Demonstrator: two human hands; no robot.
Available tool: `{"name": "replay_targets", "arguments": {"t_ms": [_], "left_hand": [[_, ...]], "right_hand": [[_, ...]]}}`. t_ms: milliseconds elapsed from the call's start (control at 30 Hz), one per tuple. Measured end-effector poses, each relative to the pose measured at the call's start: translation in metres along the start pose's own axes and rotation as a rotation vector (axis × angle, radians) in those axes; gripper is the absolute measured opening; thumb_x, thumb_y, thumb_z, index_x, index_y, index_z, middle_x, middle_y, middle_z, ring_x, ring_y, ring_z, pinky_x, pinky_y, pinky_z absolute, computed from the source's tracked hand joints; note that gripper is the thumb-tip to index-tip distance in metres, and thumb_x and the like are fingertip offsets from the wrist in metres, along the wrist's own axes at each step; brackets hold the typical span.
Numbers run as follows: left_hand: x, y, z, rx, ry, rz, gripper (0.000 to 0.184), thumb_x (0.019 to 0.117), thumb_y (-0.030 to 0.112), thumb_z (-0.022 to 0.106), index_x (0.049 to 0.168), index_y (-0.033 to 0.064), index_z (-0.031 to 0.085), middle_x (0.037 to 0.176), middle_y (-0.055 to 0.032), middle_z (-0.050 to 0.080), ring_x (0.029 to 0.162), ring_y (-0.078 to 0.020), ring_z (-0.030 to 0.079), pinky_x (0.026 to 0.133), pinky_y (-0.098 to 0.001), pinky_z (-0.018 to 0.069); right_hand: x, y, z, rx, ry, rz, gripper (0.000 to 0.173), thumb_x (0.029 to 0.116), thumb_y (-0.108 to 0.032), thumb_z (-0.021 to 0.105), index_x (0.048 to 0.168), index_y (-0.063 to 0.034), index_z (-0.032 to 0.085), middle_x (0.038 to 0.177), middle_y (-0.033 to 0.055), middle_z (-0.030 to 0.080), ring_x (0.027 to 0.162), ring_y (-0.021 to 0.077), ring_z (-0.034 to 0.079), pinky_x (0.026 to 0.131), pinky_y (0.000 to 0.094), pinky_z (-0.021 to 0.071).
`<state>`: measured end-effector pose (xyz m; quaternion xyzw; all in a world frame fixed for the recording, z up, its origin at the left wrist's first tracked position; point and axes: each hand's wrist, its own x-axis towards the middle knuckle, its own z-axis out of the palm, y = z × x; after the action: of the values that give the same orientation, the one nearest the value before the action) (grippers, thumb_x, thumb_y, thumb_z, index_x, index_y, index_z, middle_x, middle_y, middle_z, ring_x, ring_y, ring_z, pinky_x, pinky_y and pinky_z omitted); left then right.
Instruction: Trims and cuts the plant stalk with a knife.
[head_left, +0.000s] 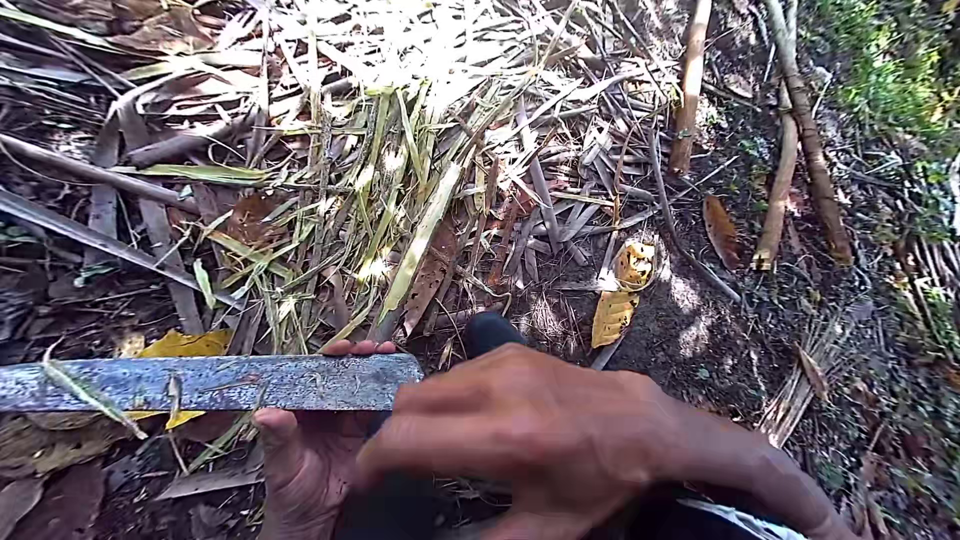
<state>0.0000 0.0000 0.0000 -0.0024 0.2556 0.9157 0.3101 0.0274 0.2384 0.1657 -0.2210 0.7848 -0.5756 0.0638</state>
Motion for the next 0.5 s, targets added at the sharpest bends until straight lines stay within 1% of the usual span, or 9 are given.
{"name": "replay_targets", "arguments": {"t_ms": [67,133,167,267,333,367,433,467,500], "left_hand": [[-0.001,0.006,0.001,0.029,0.035,0.034,0.066,0.0897,0.052,0.071,0.135,0.0054,0.062,0.135,-0.0215,0.064,0.125,-0.0362,0.063,0.098,-0.0487,0.058],[-0.001,0.01,-0.001,0.086,0.11,0.061,0.069,0.0876,0.057,0.072,0.134,0.0074,0.062,0.134,-0.0218,0.064,0.123,-0.0371,0.064,0.096,-0.0504,0.0586],[0.0,0.01,0.001,0.122,0.151,0.063,0.069,0.0865,0.059,0.072,0.134,0.009,0.063,0.132,-0.0204,0.066,0.121,-0.0356,0.066,0.093,-0.0495,0.06],[0.004,0.011,0.003,0.196,0.178,0.035,0.068,0.088,0.059,0.07,0.136,0.0118,0.062,0.133,-0.0175,0.066,0.121,-0.032,0.066,0.092,-0.0476,0.0605],[0.008,0.011,0.005,0.197,0.17,0.02,0.067,0.0887,0.059,0.069,0.137,0.0131,0.062,0.136,-0.0161,0.065,0.121,-0.0313,0.066,0.093,-0.0483,0.0599],[0.009,0.01,0.005,0.194,0.156,0.016,0.068,0.0885,0.059,0.069,0.138,0.0136,0.062,0.138,-0.0153,0.063,0.123,-0.0311,0.065,0.095,-0.0492,0.0587],[0.007,0.007,-0.001,0.258,0.149,0.016,0.076,0.0867,0.057,0.073,0.146,0.0126,0.055,0.145,-0.0147,0.058,0.127,-0.0312,0.062,0.102,-0.0495,0.055],[0.001,0.006,-0.009,0.413,0.183,0.019,0.08,0.0867,0.054,0.075,0.149,0.0097,0.05,0.146,-0.0153,0.057,0.128,-0.0299,0.061,0.105,-0.0471,0.0539],[-0.005,0.006,-0.019,0.717,0.222,0.014,0.084,0.0889,0.053,0.074,0.15,0.0036,0.044,0.144,-0.0154,0.059,0.128,-0.0268,0.062,0.106,-0.0425,0.054]], "right_hand": [[-0.032,0.055,0.003,-0.41,-0.095,0.298,0.071,0.083,-0.069,0.071,0.112,-0.0042,0.069,0.091,0.0087,0.07,0.081,0.0209,0.069,0.07,0.0419,0.0579],[-0.061,0.102,0.021,-0.371,-0.221,0.602,0.071,0.0887,-0.065,0.068,0.123,-0.0029,0.066,0.106,0.0145,0.072,0.098,0.0285,0.07,0.087,0.0524,0.0556],[-0.072,0.113,0.032,-0.253,-0.228,0.652,0.064,0.0927,-0.058,0.067,0.124,-0.0023,0.066,0.107,0.015,0.072,0.099,0.0274,0.07,0.091,0.0503,0.0551],[-0.08,0.113,0.056,-0.096,-0.155,0.615,0.044,0.0971,-0.039,0.061,0.121,-0.0017,0.064,0.103,0.0147,0.071,0.096,0.025,0.069,0.087,0.0456,0.0553],[-0.077,0.114,0.06,-0.152,-0.058,0.583,0.039,0.0949,-0.03,0.054,0.121,-0.0028,0.064,0.097,0.014,0.071,0.091,0.0263,0.07,0.079,0.0483,0.0564],[-0.075,0.117,0.059,-0.197,-0.026,0.571,0.039,0.0962,-0.03,0.049,0.121,-0.0038,0.063,0.093,0.0134,0.071,0.086,0.0276,0.07,0.074,0.0506,0.0556],[-0.072,0.126,0.061,-0.276,0.054,0.516,0.049,0.1036,-0.044,0.037,0.118,-0.0066,0.065,0.083,0.0097,0.069,0.077,0.0253,0.069,0.067,0.0497,0.054],[-0.073,0.13,0.063,-0.274,0.085,0.509,0.059,0.1056,-0.056,0.035,0.118,-0.0076,0.066,0.082,0.0084,0.068,0.077,0.0233,0.069,0.067,0.0482,0.0548],[-0.074,0.134,0.064,-0.261,0.124,0.503,0.064,0.1048,-0.062,0.036,0.12,-0.0074,0.066,0.081,0.0083,0.069,0.076,0.0222,0.069,0.068,0.0473,0.0561]]}}
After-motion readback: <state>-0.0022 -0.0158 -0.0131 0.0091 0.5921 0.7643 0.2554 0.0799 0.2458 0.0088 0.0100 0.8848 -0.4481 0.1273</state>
